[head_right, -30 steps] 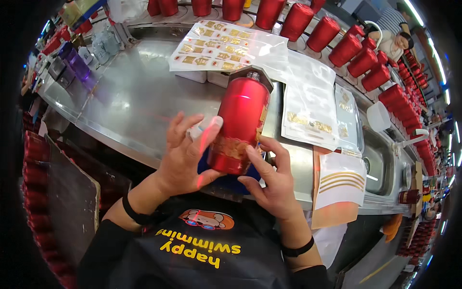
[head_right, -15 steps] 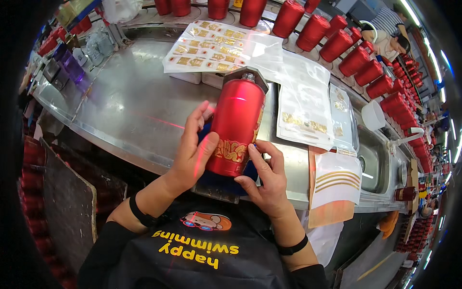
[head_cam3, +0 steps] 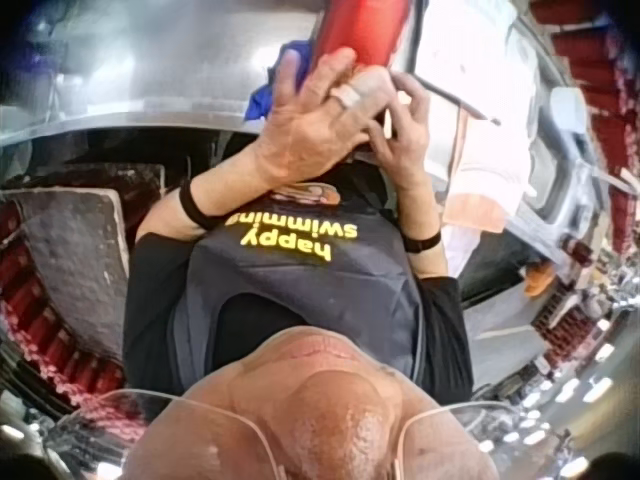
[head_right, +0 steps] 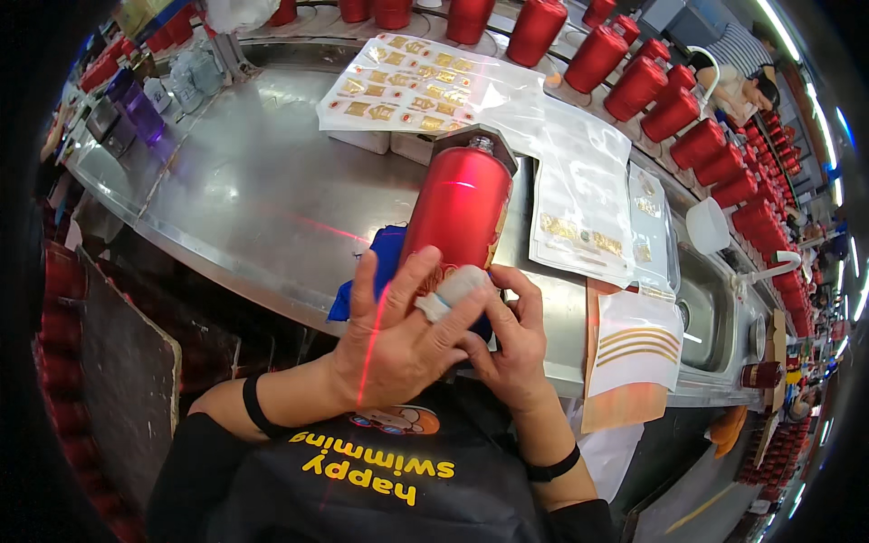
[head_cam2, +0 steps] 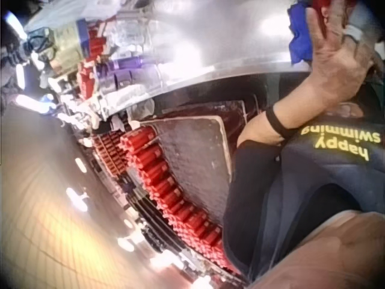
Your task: Applying decorative labels and gold seals to red liquor bottles at a production line.
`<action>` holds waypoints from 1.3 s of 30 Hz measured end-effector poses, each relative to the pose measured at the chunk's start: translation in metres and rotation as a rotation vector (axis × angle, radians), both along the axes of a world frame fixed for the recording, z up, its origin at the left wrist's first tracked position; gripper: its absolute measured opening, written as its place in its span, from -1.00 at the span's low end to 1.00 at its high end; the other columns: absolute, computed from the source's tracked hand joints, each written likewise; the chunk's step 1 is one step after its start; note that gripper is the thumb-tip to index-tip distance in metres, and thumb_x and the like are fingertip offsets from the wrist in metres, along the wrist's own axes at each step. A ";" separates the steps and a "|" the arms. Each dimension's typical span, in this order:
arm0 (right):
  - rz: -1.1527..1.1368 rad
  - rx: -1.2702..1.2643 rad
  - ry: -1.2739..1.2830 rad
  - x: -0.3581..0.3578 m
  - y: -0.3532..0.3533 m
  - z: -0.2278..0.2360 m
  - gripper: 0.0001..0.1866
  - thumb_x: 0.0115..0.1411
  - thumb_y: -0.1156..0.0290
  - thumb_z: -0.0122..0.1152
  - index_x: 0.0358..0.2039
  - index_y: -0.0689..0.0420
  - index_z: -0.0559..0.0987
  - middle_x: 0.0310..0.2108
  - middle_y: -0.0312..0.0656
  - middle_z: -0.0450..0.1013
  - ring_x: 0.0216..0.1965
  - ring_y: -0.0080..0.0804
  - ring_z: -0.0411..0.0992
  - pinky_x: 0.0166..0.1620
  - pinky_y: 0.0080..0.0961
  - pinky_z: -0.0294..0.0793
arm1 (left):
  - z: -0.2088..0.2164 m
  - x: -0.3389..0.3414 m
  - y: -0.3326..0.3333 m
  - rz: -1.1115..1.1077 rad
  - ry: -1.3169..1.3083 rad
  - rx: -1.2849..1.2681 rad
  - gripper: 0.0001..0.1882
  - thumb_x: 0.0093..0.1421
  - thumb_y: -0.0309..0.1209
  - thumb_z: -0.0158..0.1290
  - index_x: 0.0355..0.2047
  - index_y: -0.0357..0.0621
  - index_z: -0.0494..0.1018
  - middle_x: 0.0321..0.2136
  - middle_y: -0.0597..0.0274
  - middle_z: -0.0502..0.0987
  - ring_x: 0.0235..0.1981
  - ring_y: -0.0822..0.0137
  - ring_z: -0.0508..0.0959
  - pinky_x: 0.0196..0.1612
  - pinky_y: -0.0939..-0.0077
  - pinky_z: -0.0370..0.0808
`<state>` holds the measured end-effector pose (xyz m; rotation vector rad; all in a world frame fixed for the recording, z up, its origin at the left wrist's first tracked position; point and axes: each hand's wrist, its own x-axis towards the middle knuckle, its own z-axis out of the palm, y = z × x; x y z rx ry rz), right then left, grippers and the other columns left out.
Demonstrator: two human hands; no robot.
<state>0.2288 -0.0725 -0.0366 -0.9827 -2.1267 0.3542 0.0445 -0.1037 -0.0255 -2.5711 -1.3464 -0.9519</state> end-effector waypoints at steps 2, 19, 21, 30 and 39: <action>0.001 -0.025 0.056 0.000 -0.002 0.002 -0.33 0.00 0.34 0.42 0.13 0.25 0.41 0.08 0.01 0.23 -0.01 -0.18 0.34 -0.11 -0.41 0.43 | -0.002 -0.017 0.000 0.010 -0.058 -0.041 -0.27 0.01 -0.22 0.18 0.22 -0.03 0.27 0.07 0.12 0.43 0.28 -0.09 0.13 0.27 -0.30 -0.23; -0.044 -0.011 0.027 0.004 -0.009 0.004 -0.38 -0.05 0.40 0.42 0.09 0.07 0.48 0.10 0.05 0.23 0.06 -0.02 0.28 0.07 -0.27 0.37 | -0.023 -0.029 0.023 -0.027 -0.325 -0.225 0.03 -0.03 -0.10 0.27 0.30 -0.30 -0.03 0.20 -0.11 0.21 0.21 -0.22 0.16 0.24 -0.24 -0.07; -0.045 -0.013 0.046 0.005 -0.009 0.002 -0.39 -0.05 0.41 0.42 0.09 0.08 0.48 0.09 0.06 0.23 0.06 -0.02 0.28 0.06 -0.26 0.37 | -0.026 -0.034 0.025 -0.016 -0.280 -0.200 0.04 -0.03 -0.07 0.27 0.30 -0.30 -0.04 0.20 -0.11 0.22 0.21 -0.24 0.15 0.24 -0.25 -0.07; -0.150 0.022 0.111 0.020 -0.005 0.001 -0.44 0.03 0.63 0.23 0.11 0.19 0.42 0.18 0.15 0.18 0.06 -0.02 0.33 0.01 -0.33 0.44 | -0.011 -0.031 0.027 0.030 -0.123 -0.140 0.03 0.00 -0.02 0.22 0.31 -0.27 -0.03 0.21 -0.13 0.22 0.25 -0.24 0.09 0.24 -0.25 -0.09; -0.134 -0.475 0.526 -0.026 0.010 0.038 -0.80 0.16 0.42 0.21 -0.24 0.22 0.46 -0.45 -0.19 0.48 -0.41 -0.52 0.44 -0.31 -0.53 0.44 | -0.017 -0.032 0.025 0.008 -0.195 -0.170 0.01 0.06 0.01 0.17 0.31 -0.35 -0.05 0.27 -0.13 0.12 0.26 -0.23 0.08 0.24 -0.26 -0.12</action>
